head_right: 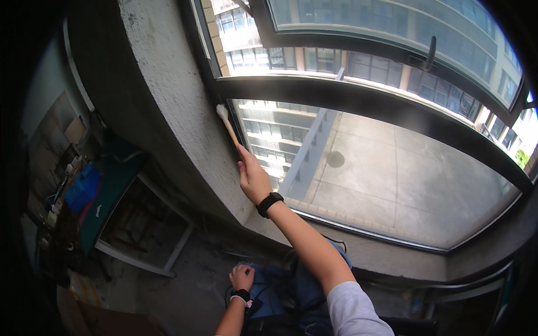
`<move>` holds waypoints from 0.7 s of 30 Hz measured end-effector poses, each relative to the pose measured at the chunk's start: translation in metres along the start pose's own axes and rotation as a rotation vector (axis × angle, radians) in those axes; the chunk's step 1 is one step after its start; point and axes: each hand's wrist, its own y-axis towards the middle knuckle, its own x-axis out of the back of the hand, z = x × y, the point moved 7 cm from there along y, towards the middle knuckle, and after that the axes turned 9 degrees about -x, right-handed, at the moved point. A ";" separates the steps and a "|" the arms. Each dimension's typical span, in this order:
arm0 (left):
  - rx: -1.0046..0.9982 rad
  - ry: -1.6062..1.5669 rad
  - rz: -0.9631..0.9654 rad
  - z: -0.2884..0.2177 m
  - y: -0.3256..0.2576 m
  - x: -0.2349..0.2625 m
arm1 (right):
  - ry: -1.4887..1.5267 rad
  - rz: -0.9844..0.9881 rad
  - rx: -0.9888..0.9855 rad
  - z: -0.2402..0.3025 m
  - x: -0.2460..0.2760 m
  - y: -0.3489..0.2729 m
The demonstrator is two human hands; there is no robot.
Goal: Apply masking tape to the bottom frame of an open window after cleaning the edge with a brush.
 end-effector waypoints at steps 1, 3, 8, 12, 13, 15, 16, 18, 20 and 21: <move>0.000 -0.005 -0.007 0.000 0.000 0.000 | -0.075 0.022 -0.036 -0.006 0.002 0.003; 0.006 -0.010 -0.020 0.001 0.000 0.000 | -0.177 0.066 -0.085 -0.016 0.006 0.009; -0.024 -0.016 -0.035 0.005 0.000 -0.002 | -0.222 0.172 -0.079 -0.023 -0.004 0.008; 0.005 -0.007 0.002 0.003 0.000 -0.002 | -0.098 0.157 -0.038 -0.015 -0.007 0.014; -0.001 -0.008 -0.014 0.004 -0.001 -0.002 | -0.077 0.162 -0.018 -0.012 -0.009 0.015; -0.008 -0.010 -0.030 0.003 -0.001 -0.002 | -0.070 0.131 -0.019 -0.018 -0.014 0.017; -0.009 -0.013 -0.030 0.002 0.000 -0.002 | -0.066 0.101 -0.020 -0.023 -0.014 0.018; -0.009 -0.016 -0.030 0.001 0.000 -0.002 | -0.137 0.151 -0.092 -0.036 -0.016 0.015; -0.008 -0.006 -0.025 0.001 -0.001 -0.001 | -0.208 0.204 -0.164 -0.046 -0.020 0.010; -0.008 -0.007 -0.024 0.002 -0.001 -0.001 | -0.224 0.201 -0.197 -0.049 -0.020 0.009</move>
